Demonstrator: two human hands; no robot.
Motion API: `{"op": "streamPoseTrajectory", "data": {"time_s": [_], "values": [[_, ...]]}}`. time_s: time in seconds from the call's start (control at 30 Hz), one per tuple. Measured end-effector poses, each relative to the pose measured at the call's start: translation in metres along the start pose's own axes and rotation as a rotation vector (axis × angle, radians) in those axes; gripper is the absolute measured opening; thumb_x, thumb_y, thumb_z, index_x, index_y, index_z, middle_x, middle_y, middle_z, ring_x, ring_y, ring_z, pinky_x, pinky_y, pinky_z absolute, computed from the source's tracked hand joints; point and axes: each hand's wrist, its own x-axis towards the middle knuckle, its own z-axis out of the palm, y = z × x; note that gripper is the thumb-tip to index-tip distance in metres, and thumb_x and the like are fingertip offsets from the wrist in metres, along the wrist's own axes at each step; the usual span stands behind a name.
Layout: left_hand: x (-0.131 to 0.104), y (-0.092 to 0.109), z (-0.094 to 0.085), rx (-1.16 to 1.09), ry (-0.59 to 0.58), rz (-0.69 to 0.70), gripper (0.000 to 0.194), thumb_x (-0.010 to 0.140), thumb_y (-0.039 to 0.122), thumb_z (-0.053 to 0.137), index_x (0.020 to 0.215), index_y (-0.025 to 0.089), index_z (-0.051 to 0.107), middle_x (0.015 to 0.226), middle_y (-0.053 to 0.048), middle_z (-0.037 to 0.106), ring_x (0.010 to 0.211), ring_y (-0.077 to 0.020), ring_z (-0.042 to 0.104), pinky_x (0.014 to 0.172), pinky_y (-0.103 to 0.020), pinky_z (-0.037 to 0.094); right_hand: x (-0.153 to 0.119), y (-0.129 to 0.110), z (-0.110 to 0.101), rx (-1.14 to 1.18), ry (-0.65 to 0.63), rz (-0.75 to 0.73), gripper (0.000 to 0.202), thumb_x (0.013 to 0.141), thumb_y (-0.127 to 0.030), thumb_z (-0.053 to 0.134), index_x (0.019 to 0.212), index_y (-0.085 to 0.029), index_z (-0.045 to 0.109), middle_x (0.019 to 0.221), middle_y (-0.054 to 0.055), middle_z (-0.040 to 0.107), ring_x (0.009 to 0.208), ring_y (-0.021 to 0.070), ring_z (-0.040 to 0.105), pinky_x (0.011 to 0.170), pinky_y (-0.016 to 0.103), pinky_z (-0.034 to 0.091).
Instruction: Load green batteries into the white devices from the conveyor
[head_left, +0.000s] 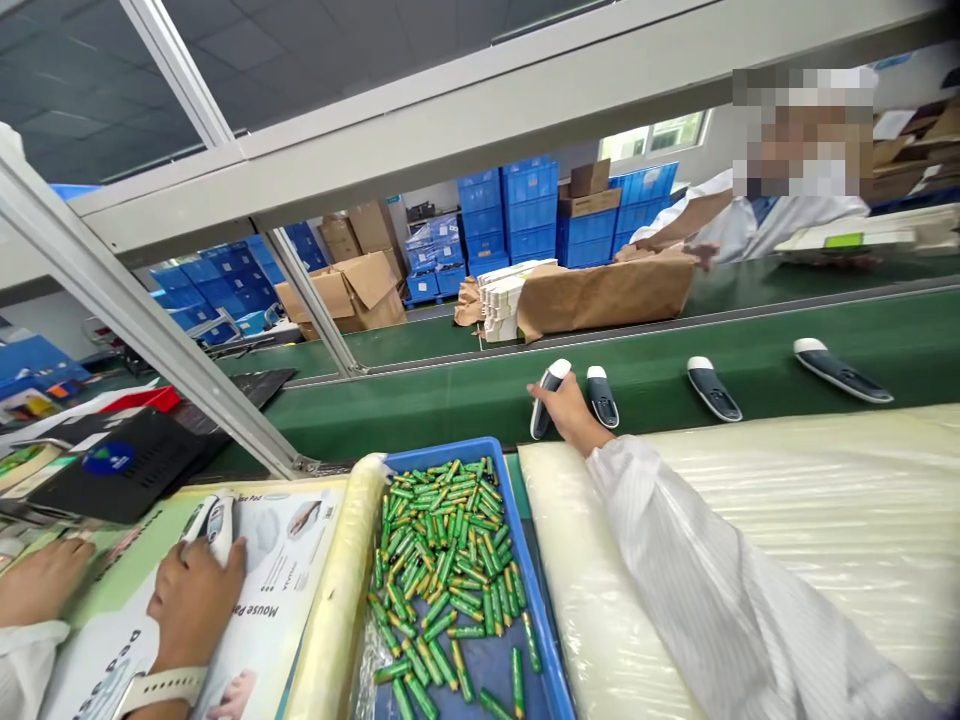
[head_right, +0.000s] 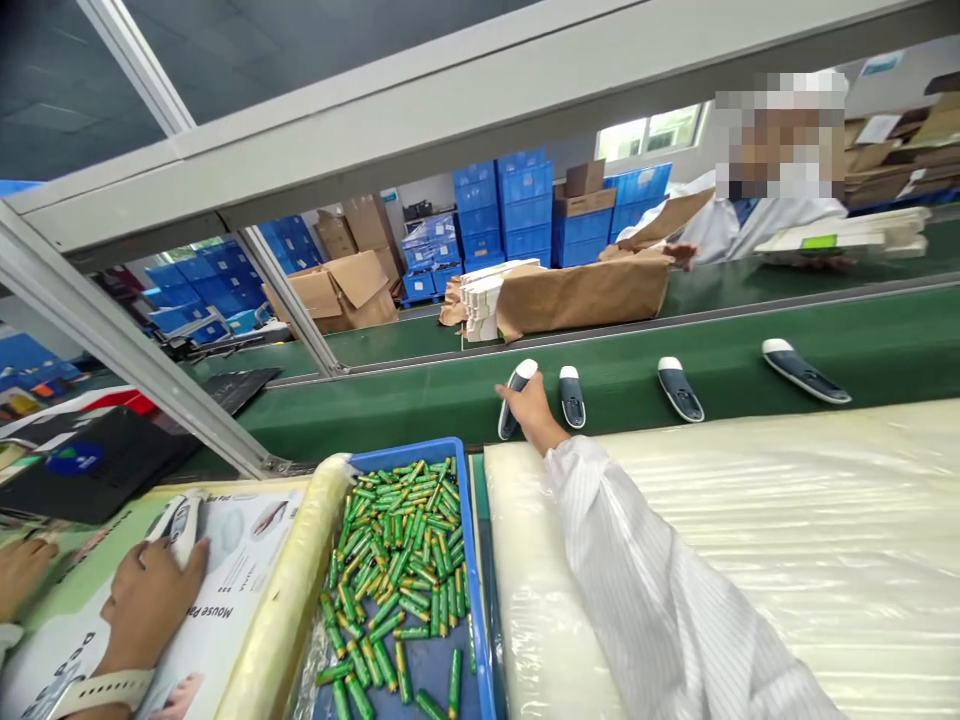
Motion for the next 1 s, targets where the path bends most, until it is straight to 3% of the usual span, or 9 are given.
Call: {"op": "streamPoseTrajectory", "data": {"time_s": [0.07, 0.2, 0.33, 0.5, 0.63, 0.7, 0.83, 0.9, 1.0], "values": [[-0.002, 0.002, -0.001, 0.001, 0.007, 0.04, 0.081, 0.096, 0.057, 0.03, 0.14, -0.006, 0.055, 0.159, -0.04, 0.041, 0.154, -0.0535, 0.034, 0.123, -0.076, 0.026, 0.009, 0.013, -0.001, -0.139, 0.02, 0.017, 0.048, 0.08, -0.032, 0.076, 0.12, -0.018, 0.054, 0.112, 0.01, 0.067, 0.106, 0.028, 0.066, 0.097, 0.043, 0.054], [-0.017, 0.006, 0.001, -0.019, 0.016, 0.165, 0.058, 0.096, 0.041, 0.034, 0.12, -0.001, 0.066, 0.16, -0.038, 0.044, 0.159, -0.0445, 0.029, 0.13, -0.069, 0.013, 0.012, 0.021, 0.002, -0.407, -0.011, -0.018, 0.043, 0.082, -0.021, 0.072, 0.122, -0.009, 0.061, 0.125, 0.021, 0.063, 0.127, 0.0363, 0.058, 0.112, 0.046, 0.043], [-0.048, 0.01, 0.001, -0.129, -0.01, 0.201, 0.047, 0.099, 0.034, 0.03, 0.121, 0.011, 0.065, 0.149, -0.029, 0.061, 0.148, -0.0389, 0.049, 0.122, -0.069, 0.031, 0.003, 0.021, 0.002, -0.618, -0.047, -0.065, 0.037, 0.092, -0.019, 0.061, 0.126, -0.005, 0.066, 0.136, 0.029, 0.059, 0.134, 0.0416, 0.053, 0.114, 0.052, 0.039], [-0.104, 0.031, -0.032, -0.323, -0.124, 0.326, 0.047, 0.107, 0.047, 0.024, 0.12, 0.021, 0.061, 0.123, -0.015, 0.074, 0.115, -0.0283, 0.069, 0.103, -0.049, 0.056, -0.008, 0.021, -0.013, -0.805, -0.029, -0.143, 0.049, 0.1, -0.027, 0.055, 0.143, -0.004, 0.058, 0.155, 0.031, 0.047, 0.144, 0.0481, 0.041, 0.114, 0.063, 0.036], [-0.137, 0.058, -0.066, -0.402, -0.18, 0.42, 0.045, 0.109, 0.054, 0.031, 0.125, 0.024, 0.06, 0.114, -0.01, 0.073, 0.112, -0.0265, 0.069, 0.101, -0.044, 0.056, -0.031, -0.014, -0.013, -0.907, 0.011, -0.372, 0.06, 0.102, -0.032, 0.057, 0.153, -0.002, 0.048, 0.16, 0.034, 0.042, 0.145, 0.0497, 0.041, 0.115, 0.066, 0.036], [-0.146, 0.071, -0.076, -0.412, -0.199, 0.495, 0.043, 0.108, 0.052, 0.039, 0.136, 0.025, 0.056, 0.125, -0.011, 0.072, 0.12, -0.0282, 0.067, 0.104, -0.047, 0.055, -0.063, -0.045, -0.005, -0.788, -0.169, -0.6, 0.062, 0.104, -0.041, 0.059, 0.154, -0.007, 0.049, 0.16, 0.031, 0.045, 0.147, 0.0455, 0.043, 0.118, 0.062, 0.037], [-0.152, 0.087, -0.082, -0.422, -0.234, 0.761, 0.033, 0.107, 0.042, 0.048, 0.136, 0.03, 0.058, 0.126, -0.008, 0.072, 0.118, -0.0264, 0.068, 0.1, -0.043, 0.058, -0.158, -0.092, 0.021, -0.441, -0.905, -1.052, 0.094, 0.089, -0.055, 0.082, 0.164, -0.019, 0.038, 0.163, 0.019, 0.05, 0.149, 0.0325, 0.049, 0.119, 0.043, 0.043], [-0.154, 0.091, -0.079, -0.433, -0.251, 0.836, 0.031, 0.106, 0.039, 0.051, 0.136, 0.032, 0.057, 0.125, -0.007, 0.072, 0.118, -0.0252, 0.068, 0.1, -0.041, 0.059, -0.196, -0.098, 0.031, -0.541, -1.091, -1.095, 0.063, 0.095, -0.041, 0.077, 0.15, -0.022, 0.054, 0.139, 0.014, 0.07, 0.126, 0.0305, 0.068, 0.104, 0.04, 0.052], [-0.161, 0.092, -0.074, -0.461, -0.282, 0.765, 0.035, 0.104, 0.043, 0.055, 0.137, 0.03, 0.055, 0.13, -0.009, 0.07, 0.125, -0.0272, 0.067, 0.105, -0.043, 0.057, -0.215, -0.098, 0.028, -0.726, -1.136, -1.02, 0.027, 0.097, -0.021, 0.066, 0.124, -0.021, 0.068, 0.108, 0.009, 0.08, 0.094, 0.0282, 0.076, 0.084, 0.036, 0.054]]}}
